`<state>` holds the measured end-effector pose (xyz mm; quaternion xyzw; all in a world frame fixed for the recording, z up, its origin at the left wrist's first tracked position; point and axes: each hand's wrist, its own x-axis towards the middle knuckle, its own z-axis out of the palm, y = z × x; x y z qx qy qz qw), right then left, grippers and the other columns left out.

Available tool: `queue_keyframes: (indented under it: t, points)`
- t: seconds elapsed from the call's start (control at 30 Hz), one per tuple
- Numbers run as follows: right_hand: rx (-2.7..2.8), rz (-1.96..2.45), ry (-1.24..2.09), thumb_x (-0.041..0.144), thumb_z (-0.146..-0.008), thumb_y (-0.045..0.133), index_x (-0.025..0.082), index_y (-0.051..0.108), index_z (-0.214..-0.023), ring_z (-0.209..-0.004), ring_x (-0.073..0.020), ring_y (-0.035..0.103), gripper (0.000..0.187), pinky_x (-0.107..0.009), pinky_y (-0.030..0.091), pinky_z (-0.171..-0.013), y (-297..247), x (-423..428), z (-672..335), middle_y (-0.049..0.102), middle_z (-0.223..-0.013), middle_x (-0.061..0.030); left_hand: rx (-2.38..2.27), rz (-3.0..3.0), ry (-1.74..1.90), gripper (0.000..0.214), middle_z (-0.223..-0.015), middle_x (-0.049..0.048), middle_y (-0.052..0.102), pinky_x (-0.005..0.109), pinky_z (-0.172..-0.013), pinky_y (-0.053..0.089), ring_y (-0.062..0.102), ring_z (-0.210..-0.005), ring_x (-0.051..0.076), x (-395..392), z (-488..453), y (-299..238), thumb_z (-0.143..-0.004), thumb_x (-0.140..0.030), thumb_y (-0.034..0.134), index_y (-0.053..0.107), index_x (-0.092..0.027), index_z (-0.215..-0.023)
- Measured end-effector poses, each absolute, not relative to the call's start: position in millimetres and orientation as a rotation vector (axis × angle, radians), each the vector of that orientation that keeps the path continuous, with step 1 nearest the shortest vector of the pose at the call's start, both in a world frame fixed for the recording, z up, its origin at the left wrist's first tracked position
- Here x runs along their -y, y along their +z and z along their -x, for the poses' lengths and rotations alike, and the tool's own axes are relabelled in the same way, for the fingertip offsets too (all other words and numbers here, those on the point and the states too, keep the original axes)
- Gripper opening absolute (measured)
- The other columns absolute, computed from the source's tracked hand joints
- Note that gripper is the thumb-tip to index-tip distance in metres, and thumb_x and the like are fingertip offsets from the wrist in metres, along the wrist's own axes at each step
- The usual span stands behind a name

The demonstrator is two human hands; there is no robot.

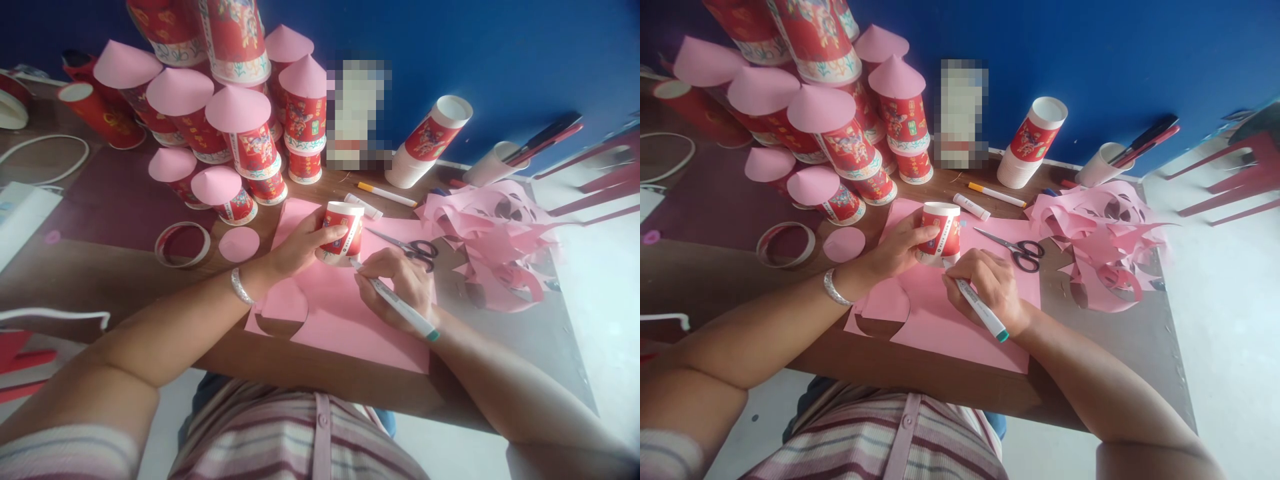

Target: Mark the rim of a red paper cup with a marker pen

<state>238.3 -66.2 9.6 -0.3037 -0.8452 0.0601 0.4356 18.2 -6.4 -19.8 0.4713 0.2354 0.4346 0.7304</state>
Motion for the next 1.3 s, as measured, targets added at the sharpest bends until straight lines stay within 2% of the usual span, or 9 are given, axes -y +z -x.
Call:
queue_keyframes:
  t: [0.17,0.33,0.63,0.93,1.07,1.3]
  points:
    - [2.102,0.759,0.137,0.008,-0.108,0.072,0.03,0.064,-0.109,-0.067,-0.0162,0.075,0.023,-0.028,0.06,-0.064,8,64,-238,0.075,-0.083,0.0053,-0.509,-1.045,0.948,0.047,-0.095,0.0042,0.08,0.031,-0.083,0.062,0.073,-0.088,0.019,5,-18,-20,-0.102,-0.063,0.092,0.084,-0.021,-0.121]
    - [2.085,0.793,0.133,0.009,-0.109,0.072,0.03,0.064,-0.109,-0.067,-0.0156,0.074,0.022,-0.028,0.059,-0.063,6,66,-239,0.075,-0.083,0.0049,-0.568,-1.008,0.949,0.053,-0.102,0.0051,0.082,0.031,-0.084,0.062,0.076,-0.091,0.02,4,-17,-22,-0.095,-0.062,0.098,0.083,-0.02,-0.122]
    - [2.053,0.822,0.121,0.009,-0.109,0.074,0.03,0.067,-0.112,-0.07,-0.0167,0.076,0.022,-0.029,0.063,-0.064,3,66,-237,0.076,-0.086,0.0045,-0.574,-1.003,0.932,0.054,-0.104,0.0056,0.084,0.03,-0.081,0.063,0.08,-0.092,0.02,5,-16,-25,-0.097,-0.06,0.099,0.078,-0.02,-0.126]
    - [2.042,0.822,0.067,0.011,-0.109,0.077,0.03,0.066,-0.111,-0.07,-0.0173,0.078,0.022,-0.028,0.061,-0.061,1,64,-237,0.077,-0.085,0.0044,-0.556,-1.032,0.921,0.05,-0.106,0.0062,0.084,0.031,-0.085,0.065,0.081,-0.095,0.021,5,-15,-26,-0.099,-0.06,0.096,0.079,-0.021,-0.126]
    - [2.035,0.834,0.06,0.016,-0.113,0.075,0.03,0.065,-0.112,-0.071,-0.0172,0.079,0.017,-0.028,0.062,-0.061,-1,63,-237,0.077,-0.086,0.0043,-0.531,-1.033,0.91,0.049,-0.107,0.0059,0.084,0.03,-0.085,0.065,0.082,-0.097,0.021,6,-14,-26,-0.101,-0.059,0.095,0.08,-0.021,-0.128]
    - [2.057,0.835,0.09,0.014,-0.112,0.074,0.03,0.064,-0.109,-0.068,-0.016,0.077,0.019,-0.027,0.061,-0.06,4,63,-236,0.076,-0.084,0.0048,-0.566,-1.038,0.928,0.049,-0.107,0.007,0.085,0.03,-0.084,0.065,0.082,-0.095,0.021,5,-15,-27,-0.099,-0.059,0.097,0.078,-0.021,-0.124]
